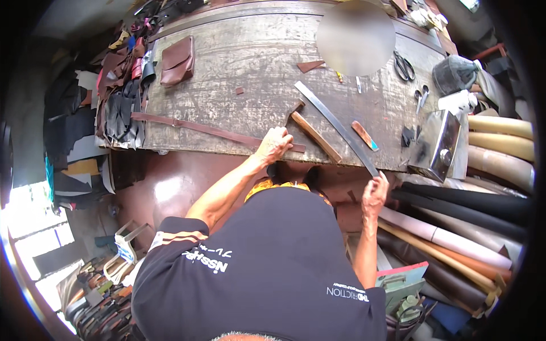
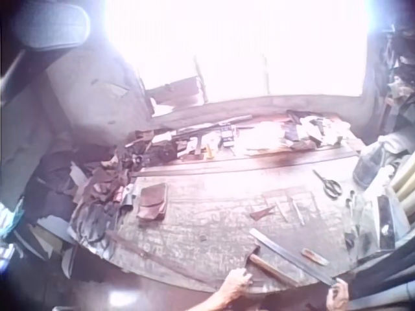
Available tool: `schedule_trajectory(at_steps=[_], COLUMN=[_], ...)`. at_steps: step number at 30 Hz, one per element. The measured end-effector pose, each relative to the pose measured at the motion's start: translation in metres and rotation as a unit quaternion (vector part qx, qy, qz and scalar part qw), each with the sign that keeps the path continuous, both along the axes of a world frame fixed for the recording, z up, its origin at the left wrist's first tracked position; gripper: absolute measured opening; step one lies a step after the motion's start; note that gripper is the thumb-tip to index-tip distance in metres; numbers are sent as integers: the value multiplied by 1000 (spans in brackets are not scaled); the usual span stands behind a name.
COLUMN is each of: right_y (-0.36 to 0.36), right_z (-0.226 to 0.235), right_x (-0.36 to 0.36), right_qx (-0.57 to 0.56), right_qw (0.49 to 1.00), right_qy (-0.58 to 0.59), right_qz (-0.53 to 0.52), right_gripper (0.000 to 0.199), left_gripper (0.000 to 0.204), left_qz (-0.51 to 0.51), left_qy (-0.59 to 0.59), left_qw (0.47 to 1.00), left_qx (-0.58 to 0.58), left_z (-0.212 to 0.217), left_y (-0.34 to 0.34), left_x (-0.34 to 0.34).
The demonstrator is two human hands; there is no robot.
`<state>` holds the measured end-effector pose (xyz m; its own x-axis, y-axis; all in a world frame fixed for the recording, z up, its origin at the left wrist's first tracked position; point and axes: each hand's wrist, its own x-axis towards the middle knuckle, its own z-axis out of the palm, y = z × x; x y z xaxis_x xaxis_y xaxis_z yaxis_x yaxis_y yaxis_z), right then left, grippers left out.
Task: Inspecting and assembling a leather pouch, checking the strap fit and buckle.
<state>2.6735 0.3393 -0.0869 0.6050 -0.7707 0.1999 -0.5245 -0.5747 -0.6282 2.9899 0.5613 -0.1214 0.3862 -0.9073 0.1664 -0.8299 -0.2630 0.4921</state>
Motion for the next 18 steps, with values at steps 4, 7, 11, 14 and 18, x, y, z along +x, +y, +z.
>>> schedule_trajectory(at_steps=[4, 7, 11, 14, 18], right_y=[-11, -13, -7, 12, 78], right_z=[-8, -22, -35, -26, 28], right_x=[-30, -47, -60, -48, 61], right_qx=[47, 23, 25, 10, -36], right_qw=[994, 992, 987, 980, 986], right_qy=[10, 29, 49, 79, 86], right_qz=[-95, -121, -153, -182, -137], right_gripper=[29, 37, 34, 27, 22], left_gripper=[17, 17, 9, 10, 30], left_qz=[51, 108, 232, 280, 272], left_qy=[-33, -17, -38, -175, -271], left_qw=[997, 993, 965, 943, 919], left_qx=[-53, -54, -112, -42, 88], left_z=[12, 30, 28, 35, 32], left_y=[12, 41, 112, 169, 195], left_x=[6, 48, 181, 302, 433])
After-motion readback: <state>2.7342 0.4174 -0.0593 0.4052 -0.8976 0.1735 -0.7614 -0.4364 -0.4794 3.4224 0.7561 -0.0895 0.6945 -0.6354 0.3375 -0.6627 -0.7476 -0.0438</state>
